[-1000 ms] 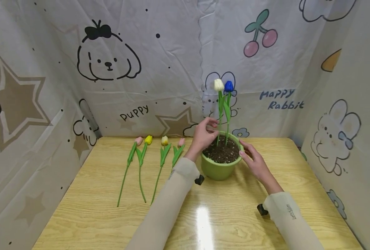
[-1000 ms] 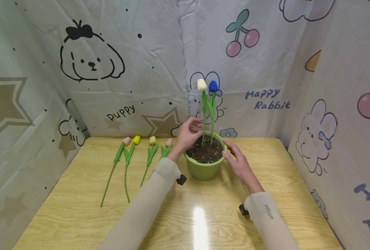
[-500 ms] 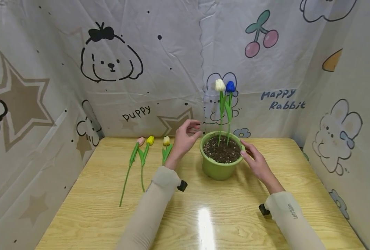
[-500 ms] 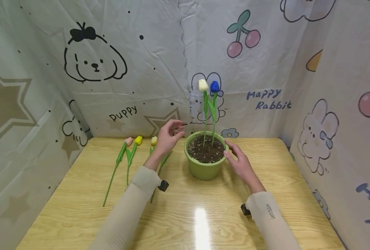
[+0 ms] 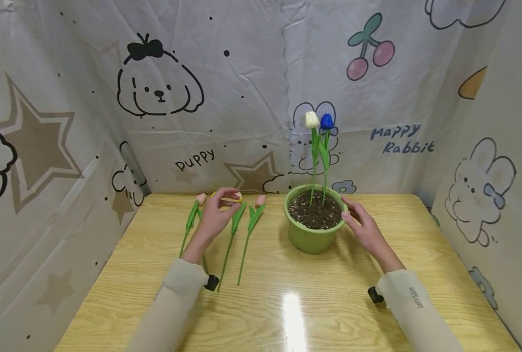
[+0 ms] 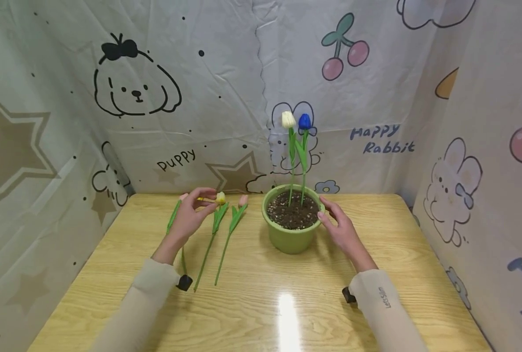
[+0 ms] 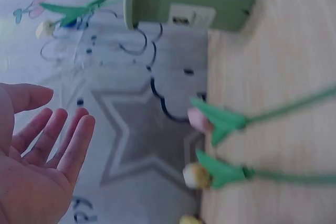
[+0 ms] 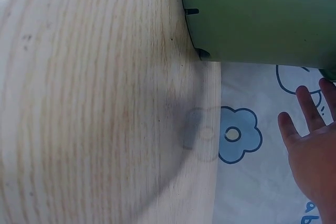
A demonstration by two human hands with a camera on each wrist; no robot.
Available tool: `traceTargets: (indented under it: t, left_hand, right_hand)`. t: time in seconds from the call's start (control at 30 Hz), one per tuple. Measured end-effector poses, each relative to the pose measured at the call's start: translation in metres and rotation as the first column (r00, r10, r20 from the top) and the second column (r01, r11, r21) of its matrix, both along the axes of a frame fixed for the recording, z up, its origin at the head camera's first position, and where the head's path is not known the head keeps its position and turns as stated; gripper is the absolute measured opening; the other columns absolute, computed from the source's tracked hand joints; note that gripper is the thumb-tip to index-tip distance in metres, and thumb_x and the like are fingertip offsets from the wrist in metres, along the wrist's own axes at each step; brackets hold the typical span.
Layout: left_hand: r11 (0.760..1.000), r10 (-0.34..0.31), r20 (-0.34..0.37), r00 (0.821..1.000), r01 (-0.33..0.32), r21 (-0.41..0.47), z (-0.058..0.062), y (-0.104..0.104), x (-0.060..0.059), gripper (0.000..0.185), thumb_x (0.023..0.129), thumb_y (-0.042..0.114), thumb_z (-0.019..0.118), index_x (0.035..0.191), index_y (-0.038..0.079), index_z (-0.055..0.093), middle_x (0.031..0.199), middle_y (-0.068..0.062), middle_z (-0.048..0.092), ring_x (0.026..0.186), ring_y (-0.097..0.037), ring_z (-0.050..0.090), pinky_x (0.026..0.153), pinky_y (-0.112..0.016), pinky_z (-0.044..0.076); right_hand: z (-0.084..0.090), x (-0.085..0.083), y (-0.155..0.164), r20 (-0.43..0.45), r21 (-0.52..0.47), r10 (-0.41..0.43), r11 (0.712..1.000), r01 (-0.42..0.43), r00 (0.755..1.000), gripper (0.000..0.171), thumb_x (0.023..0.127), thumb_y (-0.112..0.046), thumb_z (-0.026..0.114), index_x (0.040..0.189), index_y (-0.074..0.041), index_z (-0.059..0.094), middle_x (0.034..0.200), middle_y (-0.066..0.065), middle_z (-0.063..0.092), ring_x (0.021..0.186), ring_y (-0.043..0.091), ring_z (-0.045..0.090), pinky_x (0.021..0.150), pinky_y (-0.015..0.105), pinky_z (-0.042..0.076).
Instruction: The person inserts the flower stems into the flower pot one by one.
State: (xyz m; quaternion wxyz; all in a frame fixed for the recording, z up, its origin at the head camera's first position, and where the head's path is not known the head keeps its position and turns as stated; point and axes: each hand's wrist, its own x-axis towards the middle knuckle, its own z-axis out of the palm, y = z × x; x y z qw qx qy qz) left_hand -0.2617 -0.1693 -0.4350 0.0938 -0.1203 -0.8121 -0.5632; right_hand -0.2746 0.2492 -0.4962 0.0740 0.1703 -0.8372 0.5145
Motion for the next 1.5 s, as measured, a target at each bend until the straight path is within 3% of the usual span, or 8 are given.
traceTargets:
  t: [0.4,0.5,0.63,0.77,0.9,1.03,1.27,1.5]
  left_hand:
    - [0.983,0.149,0.105,0.983,-0.136,-0.122,-0.031,-0.08,0.034,0.039,0.103,0.014,0.065,0.142,0.01,0.057,0.133,-0.02,0.062,0.118,-0.036,0.063,0.09,-0.028,0.055]
    - [0.973,0.205,0.137,0.969,-0.186,-0.139,-0.04,-0.099,0.044,0.042,0.102,0.013,0.066,0.142,0.007,0.056,0.133,-0.022,0.062,0.117,-0.037,0.065,0.085,-0.023,0.054]
    - [0.953,0.284,0.201,0.938,-0.253,-0.164,-0.052,-0.12,0.052,0.045,0.101,0.013,0.068,0.143,0.006,0.055,0.134,-0.023,0.061,0.113,-0.035,0.067,0.078,-0.019,0.054]
    - [0.94,0.328,0.268,0.906,-0.286,-0.185,-0.06,-0.135,0.057,0.048,0.101,0.016,0.067,0.146,0.006,0.053,0.137,-0.021,0.06,0.114,-0.032,0.066,0.081,-0.024,0.056]
    - [0.952,0.304,0.347,0.887,-0.269,-0.147,-0.067,-0.148,0.058,0.05,0.104,0.02,0.062,0.15,0.004,0.047,0.141,-0.022,0.055,0.117,-0.034,0.065,0.09,-0.033,0.06]
    - [0.966,0.251,0.43,0.867,-0.253,-0.055,-0.073,-0.159,0.055,0.054,0.106,0.024,0.06,0.152,0.001,0.042,0.137,-0.019,0.055,0.119,-0.032,0.065,0.093,-0.033,0.061]
    - [0.976,0.185,0.541,0.821,-0.217,-0.005,-0.075,-0.159,0.052,0.058,0.108,0.025,0.056,0.156,-0.001,0.035,0.144,-0.023,0.048,0.123,-0.034,0.061,0.095,-0.036,0.06]
    - [0.976,0.177,0.558,0.811,-0.218,0.008,-0.084,-0.154,0.045,0.059,0.106,0.021,0.059,0.154,-0.003,0.036,0.145,-0.026,0.05,0.109,-0.024,0.063,0.083,-0.027,0.061]
  right_hand:
    - [0.0,-0.001,0.003,-0.005,-0.013,-0.004,1.0,0.004,1.0,0.053,0.111,-0.021,0.05,0.159,-0.004,0.037,0.163,0.024,0.036,0.147,0.049,0.036,0.122,0.064,0.029]
    - [-0.002,-0.002,0.002,0.001,-0.013,0.005,1.0,-0.005,1.0,0.053,0.111,-0.021,0.05,0.159,-0.005,0.037,0.163,0.024,0.036,0.147,0.048,0.038,0.122,0.064,0.029]
    - [-0.003,-0.002,0.001,-0.002,-0.008,0.004,1.0,-0.004,1.0,0.053,0.111,-0.021,0.05,0.159,-0.005,0.037,0.163,0.024,0.036,0.146,0.048,0.038,0.122,0.064,0.03]
    - [-0.002,-0.002,0.0,-0.004,-0.007,-0.003,1.0,0.003,1.0,0.053,0.111,-0.023,0.05,0.159,-0.005,0.038,0.163,0.023,0.037,0.146,0.048,0.038,0.122,0.064,0.029]
    - [-0.003,-0.003,0.001,-0.009,-0.005,0.001,1.0,-0.001,1.0,0.053,0.111,-0.022,0.05,0.159,-0.004,0.037,0.163,0.024,0.036,0.146,0.049,0.038,0.122,0.065,0.029]
    - [-0.003,-0.003,0.001,-0.01,-0.004,-0.003,1.0,0.003,1.0,0.052,0.111,-0.022,0.049,0.159,-0.003,0.038,0.163,0.024,0.037,0.146,0.049,0.038,0.122,0.065,0.028]
    - [-0.004,-0.003,0.0,-0.008,-0.009,-0.005,1.0,0.005,1.0,0.052,0.111,-0.022,0.05,0.158,-0.003,0.038,0.162,0.024,0.037,0.146,0.048,0.039,0.122,0.064,0.029]
    - [-0.005,-0.004,0.001,0.002,-0.005,-0.002,1.0,0.002,1.0,0.053,0.111,-0.023,0.049,0.159,-0.005,0.037,0.163,0.023,0.036,0.147,0.049,0.038,0.122,0.064,0.029]
